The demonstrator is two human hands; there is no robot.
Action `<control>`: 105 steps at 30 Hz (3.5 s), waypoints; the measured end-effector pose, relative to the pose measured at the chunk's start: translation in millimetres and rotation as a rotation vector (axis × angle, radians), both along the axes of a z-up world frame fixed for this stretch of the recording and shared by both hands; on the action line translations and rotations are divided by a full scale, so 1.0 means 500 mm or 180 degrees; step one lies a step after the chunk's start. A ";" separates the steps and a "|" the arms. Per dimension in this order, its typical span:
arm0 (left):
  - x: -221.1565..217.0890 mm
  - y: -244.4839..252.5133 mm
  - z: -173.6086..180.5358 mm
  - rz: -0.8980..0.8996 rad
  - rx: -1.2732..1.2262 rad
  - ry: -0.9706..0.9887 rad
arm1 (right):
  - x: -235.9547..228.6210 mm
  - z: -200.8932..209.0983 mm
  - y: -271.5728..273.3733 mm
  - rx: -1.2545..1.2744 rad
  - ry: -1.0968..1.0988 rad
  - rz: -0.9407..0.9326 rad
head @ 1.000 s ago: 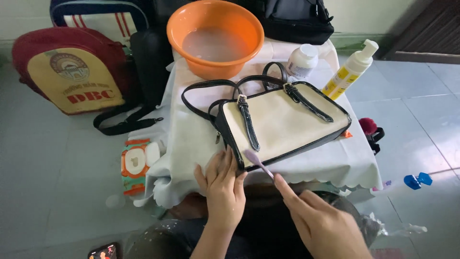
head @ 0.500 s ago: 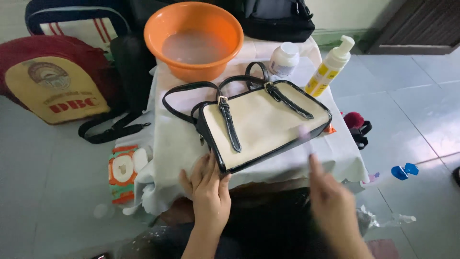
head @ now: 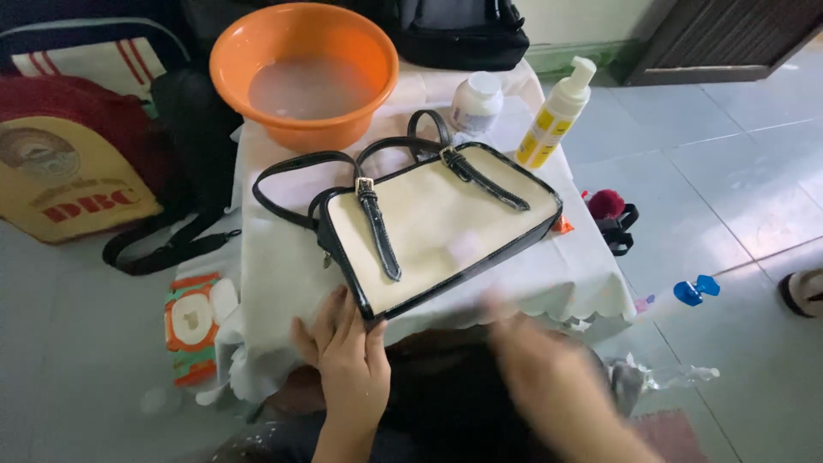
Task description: Cleaning a leather handbag using a toothbrush and a cleaning cloth.
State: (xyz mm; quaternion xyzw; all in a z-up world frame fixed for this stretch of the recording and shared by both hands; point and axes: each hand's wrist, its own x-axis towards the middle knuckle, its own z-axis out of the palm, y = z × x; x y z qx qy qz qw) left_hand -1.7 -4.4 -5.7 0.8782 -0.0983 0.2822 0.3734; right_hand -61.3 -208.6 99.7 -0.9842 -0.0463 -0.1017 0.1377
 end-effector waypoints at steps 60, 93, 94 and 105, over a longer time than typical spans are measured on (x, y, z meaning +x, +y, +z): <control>0.009 0.002 -0.001 -0.0009 -0.0021 -0.0023 | 0.202 0.242 0.142 -0.1899 0.1225 0.0686; 0.008 -0.002 -0.010 0.0076 0.0062 -0.0119 | 0.040 0.050 -0.091 -0.2738 0.0845 0.1260; 0.003 0.000 -0.008 0.0060 0.0063 -0.0109 | 0.060 0.096 -0.055 -0.2731 0.0861 0.1250; 0.007 0.001 -0.019 0.0026 0.0152 0.0172 | 0.116 0.218 -0.132 -0.1447 0.1496 -0.1663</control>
